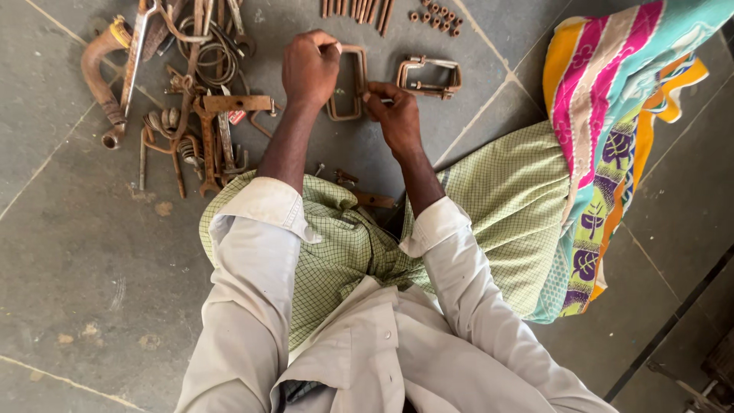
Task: The person sits on the floor and assembles metal parts by hand. They pick up small metal rods and rectangular frames, insert the rods into the frames, and place the assembled pieces on the floor.
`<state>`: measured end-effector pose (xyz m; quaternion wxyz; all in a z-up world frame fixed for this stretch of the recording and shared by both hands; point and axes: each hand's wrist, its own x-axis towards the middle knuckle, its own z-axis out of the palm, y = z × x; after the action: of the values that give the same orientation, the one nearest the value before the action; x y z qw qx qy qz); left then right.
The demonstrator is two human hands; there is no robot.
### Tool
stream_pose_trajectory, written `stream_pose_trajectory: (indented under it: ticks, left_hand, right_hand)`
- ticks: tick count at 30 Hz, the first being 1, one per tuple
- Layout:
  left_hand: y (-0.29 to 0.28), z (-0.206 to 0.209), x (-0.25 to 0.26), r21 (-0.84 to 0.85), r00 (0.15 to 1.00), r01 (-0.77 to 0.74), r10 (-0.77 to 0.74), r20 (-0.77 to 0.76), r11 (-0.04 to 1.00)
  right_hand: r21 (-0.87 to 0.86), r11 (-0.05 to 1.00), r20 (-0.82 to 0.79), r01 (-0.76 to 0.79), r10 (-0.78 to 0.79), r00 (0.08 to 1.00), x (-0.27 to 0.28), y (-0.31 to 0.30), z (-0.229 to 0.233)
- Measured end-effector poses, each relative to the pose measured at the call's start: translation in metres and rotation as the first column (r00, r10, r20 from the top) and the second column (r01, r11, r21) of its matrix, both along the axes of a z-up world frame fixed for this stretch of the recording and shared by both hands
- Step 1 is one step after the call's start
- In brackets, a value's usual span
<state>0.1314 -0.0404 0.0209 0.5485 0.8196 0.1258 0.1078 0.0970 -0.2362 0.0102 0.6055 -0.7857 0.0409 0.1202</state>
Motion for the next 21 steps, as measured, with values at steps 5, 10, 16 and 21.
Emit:
stream_pose_trajectory:
  ticks: [5,10,16,21]
  left_hand:
    - [-0.001,-0.008,0.0,0.037,0.999,-0.024,0.025,-0.045,0.999]
    - [-0.007,-0.023,-0.001,0.057,0.988,0.002,0.007,-0.153,0.998]
    - [-0.008,-0.03,-0.001,0.141,0.989,0.02,0.001,-0.146,0.99]
    - [-0.008,-0.028,-0.003,0.137,0.985,0.019,0.005,-0.171,0.99]
  right_hand:
    - [-0.227,0.974,0.105,0.0,0.024,0.994,0.002,0.004,0.003]
    - [-0.32,0.947,0.157,0.013,0.04,0.987,-0.001,0.007,0.002]
    - [-0.383,0.923,0.185,0.028,0.047,0.982,-0.005,0.015,0.004]
    - [-0.396,0.918,0.2,0.035,0.049,0.979,-0.007,0.017,0.003]
